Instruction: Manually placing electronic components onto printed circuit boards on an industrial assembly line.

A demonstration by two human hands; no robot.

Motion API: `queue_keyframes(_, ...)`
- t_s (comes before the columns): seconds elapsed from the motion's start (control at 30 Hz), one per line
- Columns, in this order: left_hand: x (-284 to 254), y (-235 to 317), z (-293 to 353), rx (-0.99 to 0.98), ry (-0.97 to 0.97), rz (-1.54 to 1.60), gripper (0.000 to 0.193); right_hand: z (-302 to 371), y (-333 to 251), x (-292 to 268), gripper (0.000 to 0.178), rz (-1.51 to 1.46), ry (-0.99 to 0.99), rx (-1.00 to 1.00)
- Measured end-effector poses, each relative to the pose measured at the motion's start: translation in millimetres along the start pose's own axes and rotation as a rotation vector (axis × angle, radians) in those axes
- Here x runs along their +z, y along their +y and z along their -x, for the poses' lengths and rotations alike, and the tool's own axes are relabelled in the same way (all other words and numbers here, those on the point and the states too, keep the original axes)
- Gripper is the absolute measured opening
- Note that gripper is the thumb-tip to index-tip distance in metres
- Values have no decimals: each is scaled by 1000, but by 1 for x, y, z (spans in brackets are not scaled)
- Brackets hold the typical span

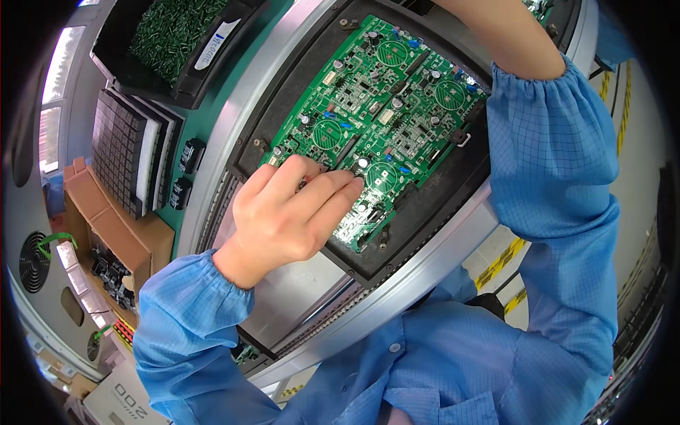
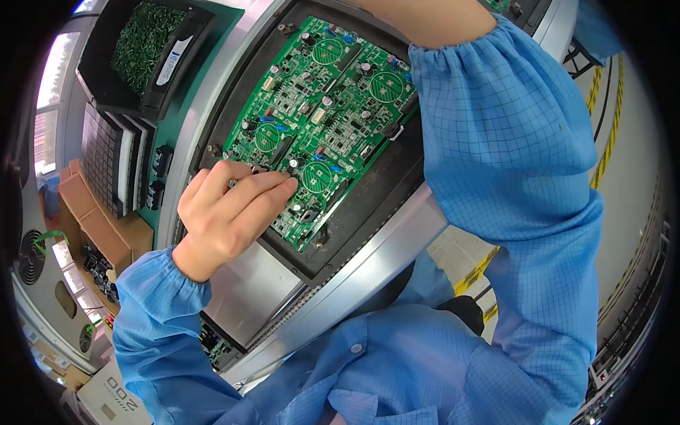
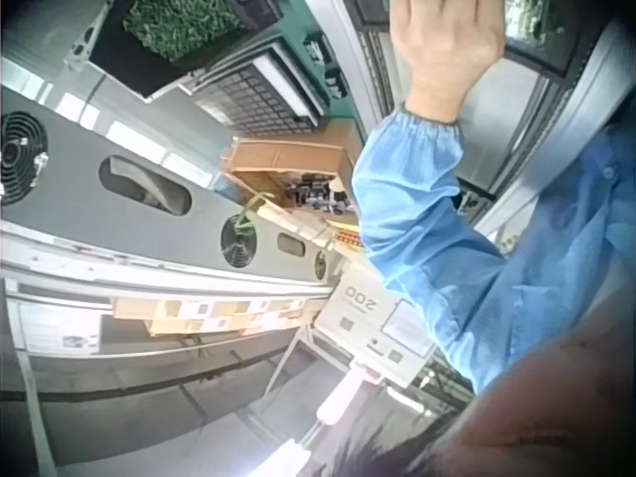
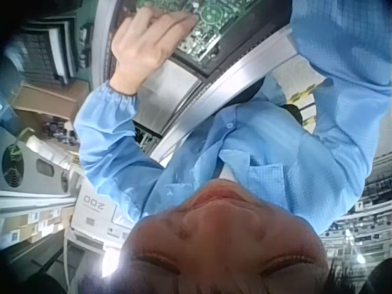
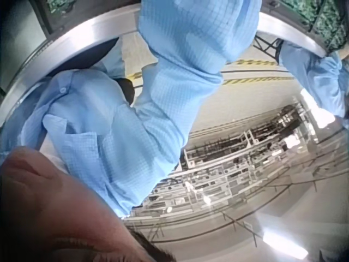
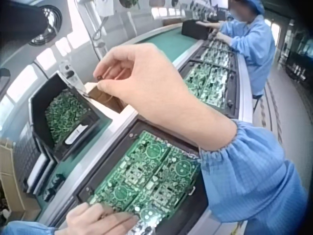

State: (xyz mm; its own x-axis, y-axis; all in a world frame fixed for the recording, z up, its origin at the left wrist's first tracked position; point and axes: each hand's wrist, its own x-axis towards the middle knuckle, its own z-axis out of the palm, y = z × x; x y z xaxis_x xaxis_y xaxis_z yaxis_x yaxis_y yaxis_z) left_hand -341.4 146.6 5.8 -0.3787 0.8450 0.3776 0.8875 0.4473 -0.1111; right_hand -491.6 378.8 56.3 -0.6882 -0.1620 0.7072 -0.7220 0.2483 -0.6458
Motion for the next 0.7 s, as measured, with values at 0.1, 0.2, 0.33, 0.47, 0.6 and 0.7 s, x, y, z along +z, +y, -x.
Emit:
queue_keyframes(0.1,-2,1,0,7,-5,-50,25,-1,4,2,15,-27,8,29)
queue_keyframes(0.2,4,-3,-4,-9,2,68,25,1,11,-8,15,18,14,22)
queue_keyframes(0.33,1,-5,7,-29,-4,28,24,-3,12,9,16,-19,-2,11)
queue_keyframes(0.47,-2,-3,1,-23,-8,33,24,-4,10,2,16,-2,9,-10)
queue_keyframes(0.6,-9,0,-9,-83,-94,65,34,-5,9,-5,17,51,7,-14)
queue_keyframes(0.7,-4,1,-14,-71,-65,32,24,-5,4,-9,17,-14,-8,60)
